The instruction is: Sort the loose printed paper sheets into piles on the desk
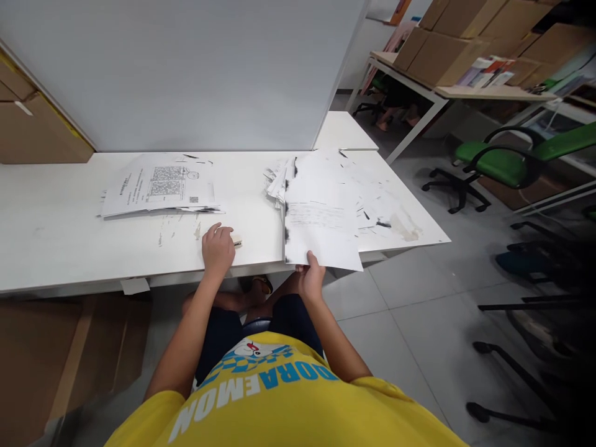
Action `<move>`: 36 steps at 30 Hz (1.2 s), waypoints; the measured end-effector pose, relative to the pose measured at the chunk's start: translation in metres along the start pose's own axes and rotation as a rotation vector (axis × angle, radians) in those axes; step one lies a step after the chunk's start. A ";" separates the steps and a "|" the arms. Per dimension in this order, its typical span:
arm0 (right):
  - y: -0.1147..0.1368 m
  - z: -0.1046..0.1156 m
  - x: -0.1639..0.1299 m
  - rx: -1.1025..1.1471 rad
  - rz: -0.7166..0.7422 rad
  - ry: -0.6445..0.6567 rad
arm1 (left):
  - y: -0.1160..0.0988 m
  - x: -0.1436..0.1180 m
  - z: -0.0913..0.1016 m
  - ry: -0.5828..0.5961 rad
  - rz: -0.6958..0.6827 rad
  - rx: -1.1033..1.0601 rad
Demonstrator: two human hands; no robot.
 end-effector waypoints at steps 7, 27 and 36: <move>0.010 -0.022 0.030 0.078 -0.344 0.214 | 0.002 0.000 -0.001 0.016 0.017 -0.011; 0.065 -0.113 0.079 0.392 -0.563 0.288 | 0.000 -0.004 -0.003 0.047 0.041 -0.011; -0.012 -0.100 -0.064 -0.276 -0.669 0.998 | 0.065 0.046 0.037 0.265 -0.078 -0.045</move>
Point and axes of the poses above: each hand's wrist, its own x-axis towards the middle knuckle, its own z-axis out of the back of the hand, y = z × x, the point moved 9 cm from there along x, towards the middle knuckle, and after that the axes turned 15 degrees about -z, right-handed, at the moved point
